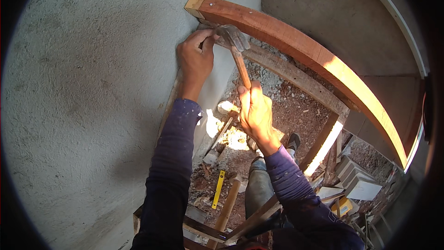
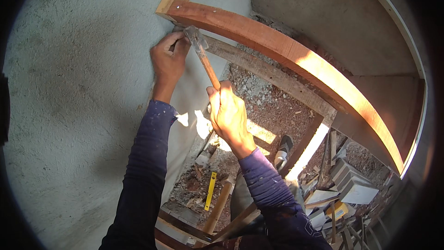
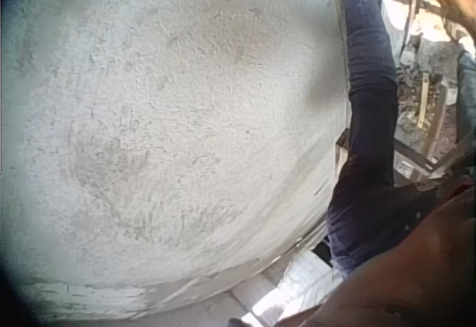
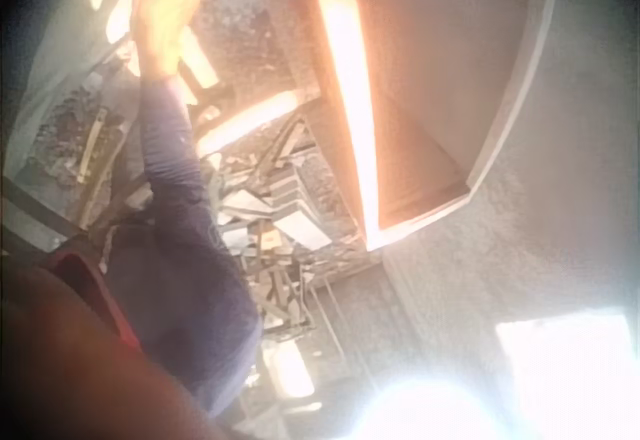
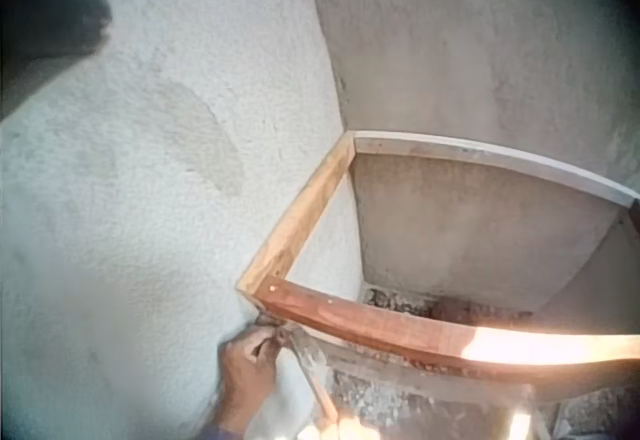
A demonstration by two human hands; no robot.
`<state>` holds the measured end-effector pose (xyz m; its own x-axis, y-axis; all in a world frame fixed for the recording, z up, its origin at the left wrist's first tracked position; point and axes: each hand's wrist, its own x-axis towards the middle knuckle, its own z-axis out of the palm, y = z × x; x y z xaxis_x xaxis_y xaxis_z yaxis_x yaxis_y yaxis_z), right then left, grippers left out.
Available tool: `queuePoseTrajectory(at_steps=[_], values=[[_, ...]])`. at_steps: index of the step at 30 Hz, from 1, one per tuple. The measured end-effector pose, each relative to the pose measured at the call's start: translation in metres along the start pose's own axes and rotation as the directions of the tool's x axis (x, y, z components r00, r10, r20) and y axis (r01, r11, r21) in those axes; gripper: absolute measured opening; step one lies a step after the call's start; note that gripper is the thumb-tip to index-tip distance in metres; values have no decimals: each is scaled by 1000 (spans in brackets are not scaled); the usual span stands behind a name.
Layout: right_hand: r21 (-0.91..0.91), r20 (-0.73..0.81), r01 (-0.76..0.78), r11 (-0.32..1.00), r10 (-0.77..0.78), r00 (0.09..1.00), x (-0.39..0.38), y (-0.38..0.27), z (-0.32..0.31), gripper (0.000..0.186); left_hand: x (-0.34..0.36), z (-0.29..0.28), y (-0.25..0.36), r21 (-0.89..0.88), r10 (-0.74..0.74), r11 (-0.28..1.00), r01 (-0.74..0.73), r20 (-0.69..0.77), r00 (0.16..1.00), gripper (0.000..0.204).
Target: The person is using a hammer and nails to build a wooden frame structure in a construction environment.
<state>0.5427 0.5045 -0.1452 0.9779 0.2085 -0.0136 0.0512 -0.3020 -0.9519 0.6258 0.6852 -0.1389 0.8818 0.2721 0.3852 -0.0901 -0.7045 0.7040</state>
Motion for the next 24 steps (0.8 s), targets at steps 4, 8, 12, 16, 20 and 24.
queuePoseTrajectory(at_steps=[4, 8, 12, 16, 20, 24], values=[[-10, -102, 140, 990, -140, 985, -4, 2, -3, 16, 1, 0, 5, 14, 80, 997, -80, 11, 997, 12], [-163, -16, 21, 986, -24, 1000, 1, 16, 2, 16, 5, 2, 3, 72, 183, 981, -181, -18, 983, 10], [11, -140, 187, 982, -183, 973, -6, 21, 4, 19, 2, 2, 9, 51, 165, 985, -167, 32, 986, 10], [-161, -6, -50, 986, 50, 999, 0, 22, 5, 18, 1, 3, 5, 80, 188, 978, -192, 53, 981, 11], [57, -102, -2, 998, 8, 995, -13, 14, -2, 14, 0, 5, 9, 33, 183, 982, -184, 34, 983, 12], [101, -145, 46, 994, -31, 989, -19, 13, 5, 12, -29, 6, 18, -49, -13, 999, 10, -54, 998, 16]])
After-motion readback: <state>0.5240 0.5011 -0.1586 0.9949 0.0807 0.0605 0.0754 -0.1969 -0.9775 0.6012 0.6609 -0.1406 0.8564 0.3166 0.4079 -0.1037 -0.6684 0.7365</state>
